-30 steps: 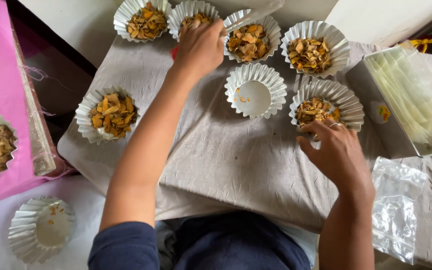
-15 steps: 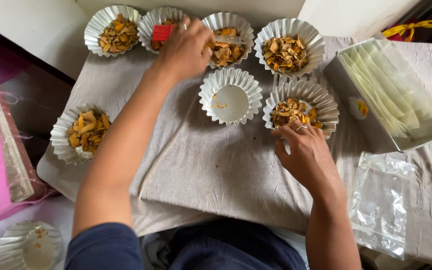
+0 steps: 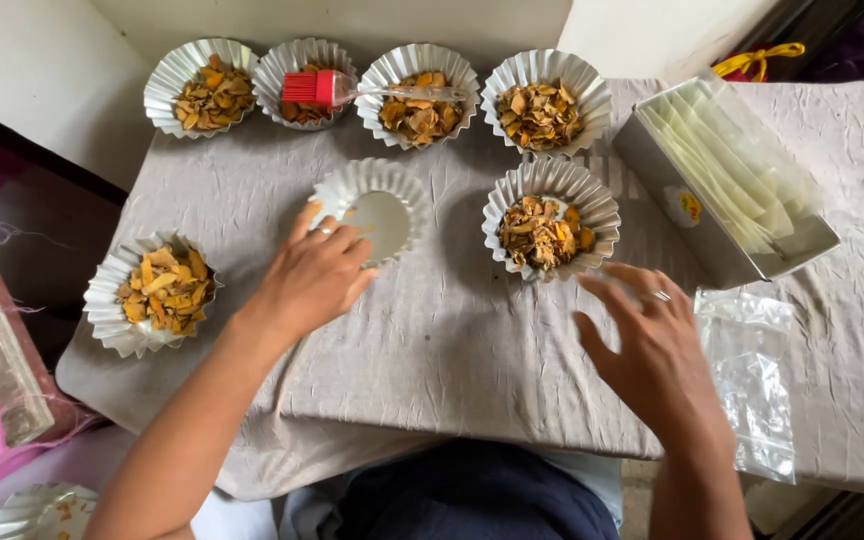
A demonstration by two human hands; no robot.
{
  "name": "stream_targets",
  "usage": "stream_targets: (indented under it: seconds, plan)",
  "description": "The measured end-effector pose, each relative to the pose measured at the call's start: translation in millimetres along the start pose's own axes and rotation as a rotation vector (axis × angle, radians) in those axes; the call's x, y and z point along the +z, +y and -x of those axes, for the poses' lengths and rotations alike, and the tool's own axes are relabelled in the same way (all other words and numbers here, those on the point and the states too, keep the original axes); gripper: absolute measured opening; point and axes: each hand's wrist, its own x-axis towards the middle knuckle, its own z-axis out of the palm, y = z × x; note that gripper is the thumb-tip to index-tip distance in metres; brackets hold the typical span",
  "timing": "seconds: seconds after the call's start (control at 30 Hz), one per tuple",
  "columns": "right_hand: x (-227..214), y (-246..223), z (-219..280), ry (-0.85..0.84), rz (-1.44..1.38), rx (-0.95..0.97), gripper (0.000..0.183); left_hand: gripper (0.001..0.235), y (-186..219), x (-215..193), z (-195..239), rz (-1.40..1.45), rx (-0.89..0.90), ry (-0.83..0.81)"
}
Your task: The person places dried tea leaves into small clear plastic bags by hand and uses a red silicone brush to move the leaves inside small metal cups.
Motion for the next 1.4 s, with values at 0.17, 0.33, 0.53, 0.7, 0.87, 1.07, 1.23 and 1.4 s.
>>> stream_targets:
  seconds: [0.17, 0.33, 0.53, 0.7, 0.87, 1.07, 1.23, 1.4]
  plan:
    - [-0.8, 42.5, 75.0, -0.11, 0.123, 0.245, 0.072, 0.044, -13.6, -6.5, 21.2, -0.087, -0.169, -0.229]
    - [-15.2, 64.6, 101.8, -0.309, -0.085, 0.484, 0.078, 0.049, 29.5, -26.7, -6.8, -0.058, -0.029, 0.005]
    - [-46.6, 69.2, 111.3, -0.298, -0.072, 0.692, 0.089, 0.049, 95.6, 13.8, -66.9, 0.154, 0.201, 0.129]
    - [-47.3, 67.8, 109.5, -0.4, 0.045, 0.789, 0.123, 0.011, 105.9, 41.8, -85.7, 0.2, 0.24, 0.129]
    - [-39.6, 53.6, 103.5, -0.379, -0.061, 0.675, 0.105, 0.018, 85.8, 25.6, -56.9, 0.107, 0.105, -0.028]
    - [-45.9, 44.0, 106.5, -0.192, -0.121, 0.405, 0.106, 0.059, 82.5, 1.7, -48.9, 0.114, 0.111, -0.003]
    - [-41.9, 34.0, 90.9, -0.047, -0.144, 0.127, 0.11, 0.064, 127.9, -26.0, -77.3, 0.791, 0.115, 0.111]
    - [-36.8, 26.9, 58.5, 0.103, -0.2, -0.173, 0.097, 0.068, 138.4, -22.9, -102.9, 1.365, -0.137, -0.105]
